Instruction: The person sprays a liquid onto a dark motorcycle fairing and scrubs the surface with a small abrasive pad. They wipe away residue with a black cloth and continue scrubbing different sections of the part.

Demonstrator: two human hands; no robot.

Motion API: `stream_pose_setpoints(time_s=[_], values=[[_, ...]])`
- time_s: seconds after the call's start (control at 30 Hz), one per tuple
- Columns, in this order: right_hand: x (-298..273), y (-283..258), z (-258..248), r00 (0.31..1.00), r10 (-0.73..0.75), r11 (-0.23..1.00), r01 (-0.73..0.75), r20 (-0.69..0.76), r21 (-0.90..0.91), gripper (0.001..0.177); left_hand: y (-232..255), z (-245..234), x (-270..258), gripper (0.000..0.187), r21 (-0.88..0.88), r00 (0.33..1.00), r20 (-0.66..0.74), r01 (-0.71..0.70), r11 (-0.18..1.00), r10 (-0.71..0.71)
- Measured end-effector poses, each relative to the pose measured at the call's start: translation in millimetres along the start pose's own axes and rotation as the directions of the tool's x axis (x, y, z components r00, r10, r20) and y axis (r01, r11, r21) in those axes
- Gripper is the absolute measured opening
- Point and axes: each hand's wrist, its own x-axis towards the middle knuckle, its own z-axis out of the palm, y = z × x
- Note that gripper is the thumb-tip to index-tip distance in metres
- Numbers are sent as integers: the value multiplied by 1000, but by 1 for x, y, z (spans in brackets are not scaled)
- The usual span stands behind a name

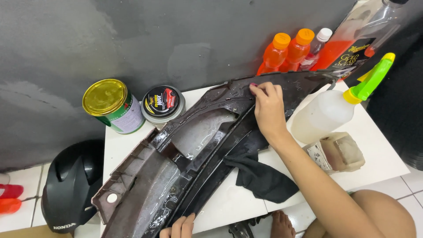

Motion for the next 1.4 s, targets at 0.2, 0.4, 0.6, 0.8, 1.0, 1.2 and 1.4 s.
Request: stream_pose_setpoints(time_s=[0.2,0.4,0.6,0.8,1.0,1.2,1.4], values=[[-14,1,-8,997,62,998,-60,40,-31,23,-13,-15,3,17,46,980,135,-154,987,146],[-21,-1,-12,995,61,998,-60,74,-26,27,-15,-16,7,18,29,980,82,-183,983,180],[-35,-6,-9,999,19,998,-17,42,-66,23,-11,-18,10,20,23,985,46,-167,986,165],[-51,-18,-19,974,47,999,-45,222,-14,23,-6,-25,12,21,25,988,109,-111,993,108],[-55,-21,-13,965,50,993,-21,258,-114,13,3,-32,27,34,117,987,3,-159,980,159],[-67,-54,-26,890,-115,972,10,442,234,18,-7,-27,16,25,104,983,46,-183,978,179],[-59,-10,-26,920,-64,984,-6,386,179,31,2,-36,25,26,88,989,68,-139,986,133]])
